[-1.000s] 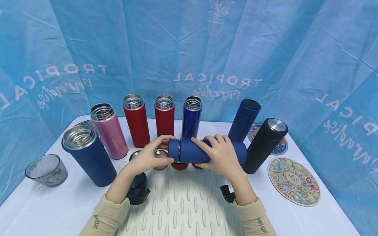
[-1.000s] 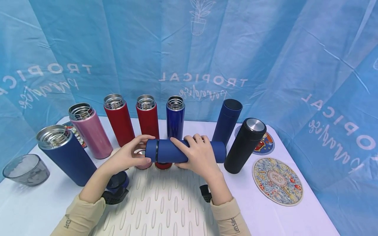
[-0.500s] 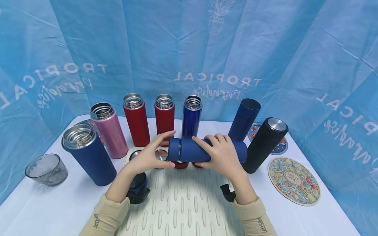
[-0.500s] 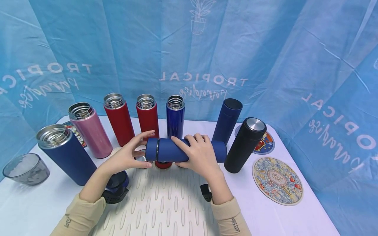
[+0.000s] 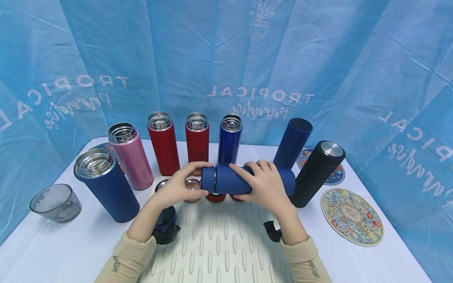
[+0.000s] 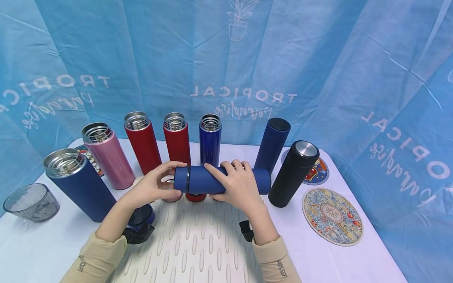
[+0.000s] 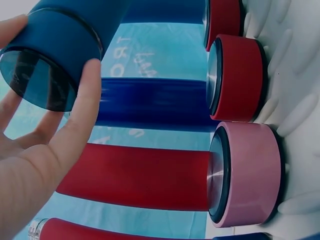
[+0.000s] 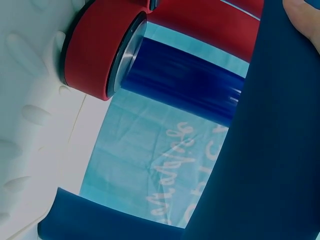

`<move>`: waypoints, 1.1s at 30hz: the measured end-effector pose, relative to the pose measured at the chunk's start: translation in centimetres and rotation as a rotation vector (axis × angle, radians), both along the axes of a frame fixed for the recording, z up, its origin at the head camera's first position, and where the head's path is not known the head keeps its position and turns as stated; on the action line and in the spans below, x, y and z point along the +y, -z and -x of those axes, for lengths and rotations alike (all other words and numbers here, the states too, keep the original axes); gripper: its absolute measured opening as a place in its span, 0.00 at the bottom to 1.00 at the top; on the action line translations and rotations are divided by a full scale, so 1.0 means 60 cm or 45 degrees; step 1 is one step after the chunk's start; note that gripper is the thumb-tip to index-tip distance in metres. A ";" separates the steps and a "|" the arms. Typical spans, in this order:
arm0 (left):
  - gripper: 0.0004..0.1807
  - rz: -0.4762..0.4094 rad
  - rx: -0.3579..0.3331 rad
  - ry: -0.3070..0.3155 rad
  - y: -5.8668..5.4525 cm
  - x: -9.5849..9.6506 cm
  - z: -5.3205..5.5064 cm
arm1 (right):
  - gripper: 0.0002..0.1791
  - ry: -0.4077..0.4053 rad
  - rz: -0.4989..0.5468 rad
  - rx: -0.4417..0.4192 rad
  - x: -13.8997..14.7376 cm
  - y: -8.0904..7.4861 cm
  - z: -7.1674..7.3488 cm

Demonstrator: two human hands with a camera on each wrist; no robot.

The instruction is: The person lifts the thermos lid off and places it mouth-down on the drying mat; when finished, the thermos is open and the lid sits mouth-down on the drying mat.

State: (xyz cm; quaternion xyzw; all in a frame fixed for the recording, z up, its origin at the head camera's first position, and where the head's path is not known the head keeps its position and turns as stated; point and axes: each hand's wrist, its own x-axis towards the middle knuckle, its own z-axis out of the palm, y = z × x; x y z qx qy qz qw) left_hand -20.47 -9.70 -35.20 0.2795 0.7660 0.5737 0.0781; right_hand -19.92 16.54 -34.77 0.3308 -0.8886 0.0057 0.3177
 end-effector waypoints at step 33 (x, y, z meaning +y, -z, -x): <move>0.36 -0.006 -0.083 0.021 -0.004 -0.004 -0.003 | 0.45 0.017 -0.013 -0.019 0.000 -0.003 -0.002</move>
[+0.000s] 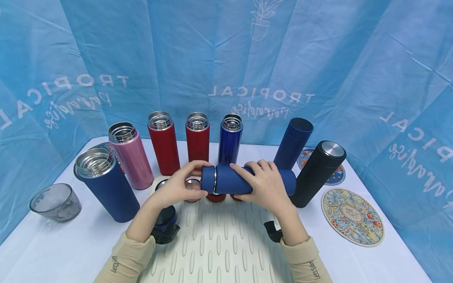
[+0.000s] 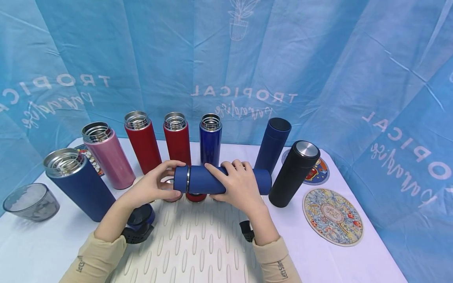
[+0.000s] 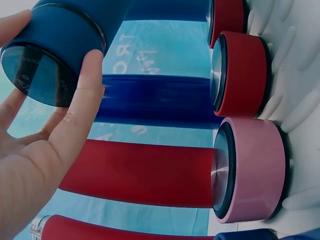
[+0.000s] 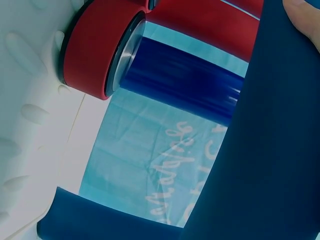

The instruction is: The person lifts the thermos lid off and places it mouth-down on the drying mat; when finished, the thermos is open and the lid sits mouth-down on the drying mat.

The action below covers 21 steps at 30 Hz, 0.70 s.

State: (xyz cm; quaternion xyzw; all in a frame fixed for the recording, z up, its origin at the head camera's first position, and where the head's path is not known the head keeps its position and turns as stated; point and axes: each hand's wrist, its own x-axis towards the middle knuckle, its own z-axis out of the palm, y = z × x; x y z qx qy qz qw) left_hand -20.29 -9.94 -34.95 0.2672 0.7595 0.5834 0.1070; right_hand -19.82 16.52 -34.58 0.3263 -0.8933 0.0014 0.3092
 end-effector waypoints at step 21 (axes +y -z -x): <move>0.30 0.048 -0.184 -0.125 -0.002 0.003 0.003 | 0.46 0.005 -0.007 0.059 -0.004 0.001 -0.001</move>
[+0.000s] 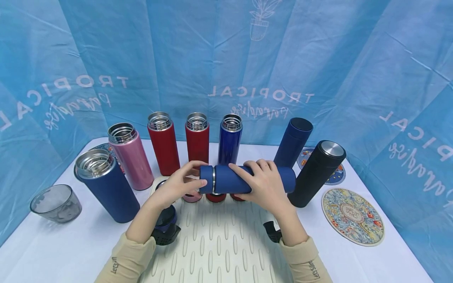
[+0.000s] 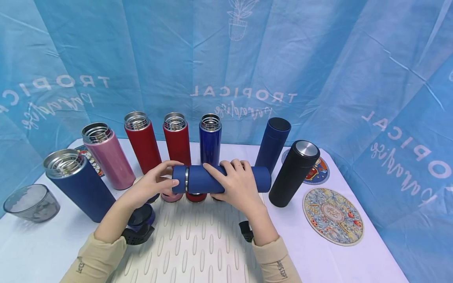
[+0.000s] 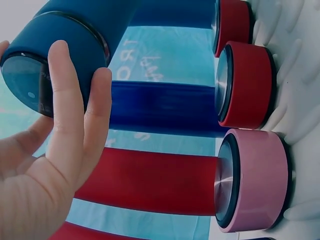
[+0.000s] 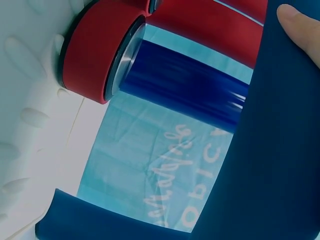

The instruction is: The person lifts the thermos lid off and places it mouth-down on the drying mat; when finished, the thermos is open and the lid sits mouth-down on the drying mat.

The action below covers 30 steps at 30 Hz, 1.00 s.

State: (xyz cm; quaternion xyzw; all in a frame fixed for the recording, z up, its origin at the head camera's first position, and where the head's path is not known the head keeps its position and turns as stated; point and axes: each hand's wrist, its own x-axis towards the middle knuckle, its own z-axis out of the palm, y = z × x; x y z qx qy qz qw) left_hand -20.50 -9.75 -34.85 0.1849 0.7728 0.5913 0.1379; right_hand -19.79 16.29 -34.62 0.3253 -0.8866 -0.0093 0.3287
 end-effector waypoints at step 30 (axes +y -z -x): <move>0.28 0.040 -0.053 -0.114 -0.003 -0.008 0.003 | 0.47 0.246 1.083 -0.070 0.003 -0.012 -0.003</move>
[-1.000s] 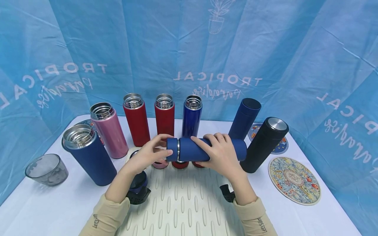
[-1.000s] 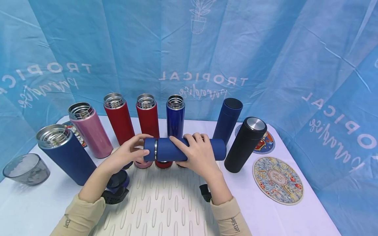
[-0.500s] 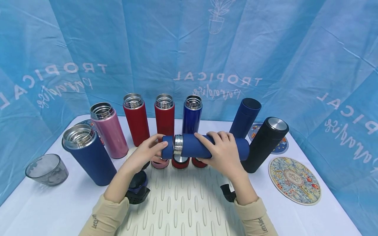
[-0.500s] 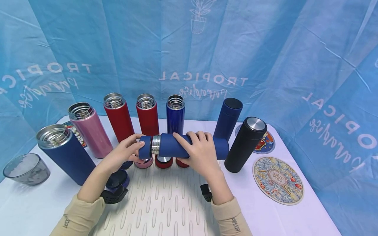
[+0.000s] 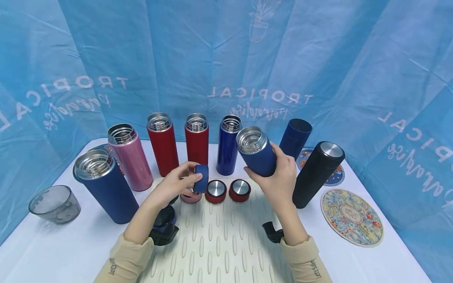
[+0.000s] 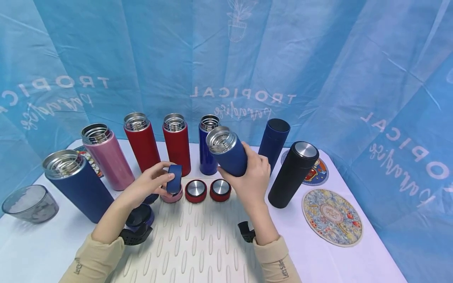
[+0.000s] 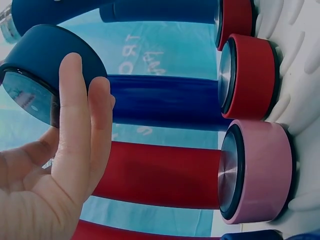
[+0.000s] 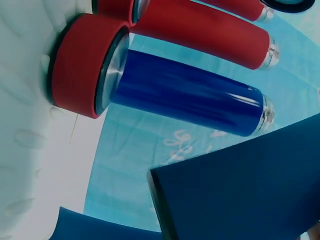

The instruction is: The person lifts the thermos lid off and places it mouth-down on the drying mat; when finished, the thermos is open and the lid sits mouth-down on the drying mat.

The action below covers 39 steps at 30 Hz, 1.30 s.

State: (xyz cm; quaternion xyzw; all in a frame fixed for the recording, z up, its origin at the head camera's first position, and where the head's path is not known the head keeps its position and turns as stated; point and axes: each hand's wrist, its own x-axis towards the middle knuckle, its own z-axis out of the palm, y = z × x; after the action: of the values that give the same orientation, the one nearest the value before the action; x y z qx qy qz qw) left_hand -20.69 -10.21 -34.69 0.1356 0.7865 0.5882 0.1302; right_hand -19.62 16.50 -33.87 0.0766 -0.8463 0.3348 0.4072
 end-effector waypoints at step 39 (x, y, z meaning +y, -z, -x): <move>0.33 0.279 0.163 0.188 0.007 -0.001 -0.005 | 0.48 -0.166 0.654 -0.539 0.011 0.066 0.175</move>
State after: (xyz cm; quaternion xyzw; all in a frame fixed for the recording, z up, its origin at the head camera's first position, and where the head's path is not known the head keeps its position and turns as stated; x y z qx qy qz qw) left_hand -20.41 -10.29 -35.10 0.2152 0.8407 0.4778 0.1366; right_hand -30.14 17.19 -37.81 -0.0456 -0.7934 0.5710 0.2062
